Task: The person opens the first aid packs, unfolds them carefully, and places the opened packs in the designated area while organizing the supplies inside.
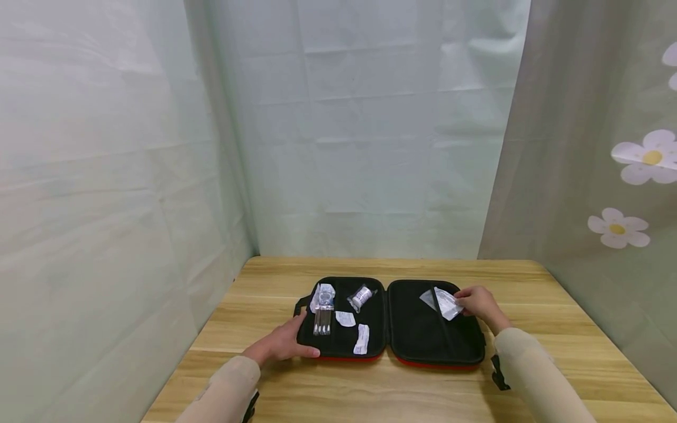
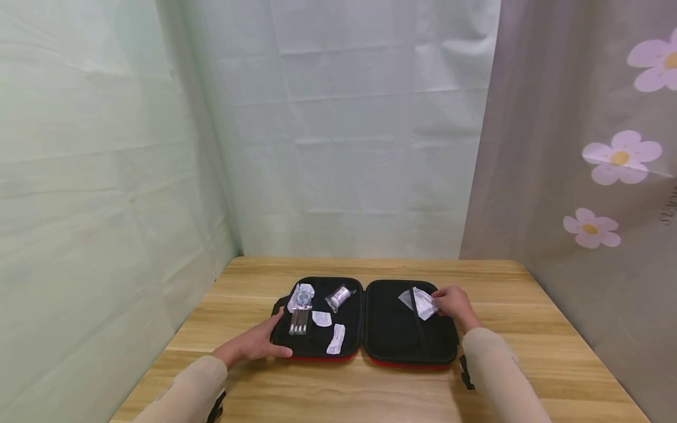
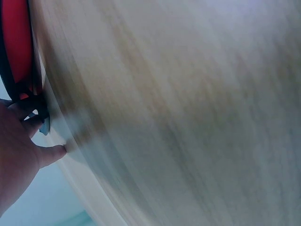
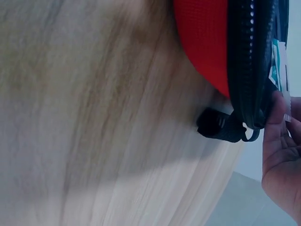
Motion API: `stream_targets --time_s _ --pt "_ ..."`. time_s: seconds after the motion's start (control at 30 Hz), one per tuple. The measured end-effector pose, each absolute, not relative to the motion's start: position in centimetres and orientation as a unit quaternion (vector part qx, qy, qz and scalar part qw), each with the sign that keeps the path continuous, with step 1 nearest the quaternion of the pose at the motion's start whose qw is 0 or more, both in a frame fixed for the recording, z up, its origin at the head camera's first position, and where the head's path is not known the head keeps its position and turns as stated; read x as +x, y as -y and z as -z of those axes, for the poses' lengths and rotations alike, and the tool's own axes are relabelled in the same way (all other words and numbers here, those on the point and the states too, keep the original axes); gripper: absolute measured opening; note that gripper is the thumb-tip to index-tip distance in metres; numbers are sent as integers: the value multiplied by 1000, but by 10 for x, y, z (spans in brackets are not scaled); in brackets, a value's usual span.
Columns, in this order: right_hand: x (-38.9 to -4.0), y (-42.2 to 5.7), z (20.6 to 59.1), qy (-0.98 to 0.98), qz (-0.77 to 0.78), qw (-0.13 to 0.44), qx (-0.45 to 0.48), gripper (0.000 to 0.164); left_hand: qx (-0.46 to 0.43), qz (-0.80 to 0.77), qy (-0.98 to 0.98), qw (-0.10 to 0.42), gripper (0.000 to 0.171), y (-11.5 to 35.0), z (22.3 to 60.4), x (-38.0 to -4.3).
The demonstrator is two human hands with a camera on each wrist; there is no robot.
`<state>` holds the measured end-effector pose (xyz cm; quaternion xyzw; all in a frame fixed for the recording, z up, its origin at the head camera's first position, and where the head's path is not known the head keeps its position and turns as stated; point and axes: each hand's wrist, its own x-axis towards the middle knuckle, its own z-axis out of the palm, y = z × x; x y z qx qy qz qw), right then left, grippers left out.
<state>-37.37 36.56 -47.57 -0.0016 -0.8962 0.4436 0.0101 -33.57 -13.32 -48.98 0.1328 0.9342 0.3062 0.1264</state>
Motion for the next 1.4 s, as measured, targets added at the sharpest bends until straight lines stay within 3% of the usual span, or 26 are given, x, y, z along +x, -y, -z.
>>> stream_targets --time_s 0.63,1.03,1.4 --pt "-384 -357 474 920 -392 -13 8 26 145 -308 -932 124 114 129 490 -334" --pt "-383 -360 468 910 -407 60 -50 52 151 -316 -929 120 115 130 492 -336" --pt "-363 -371 472 914 -393 82 -60 47 143 -308 -933 118 115 133 493 -337"
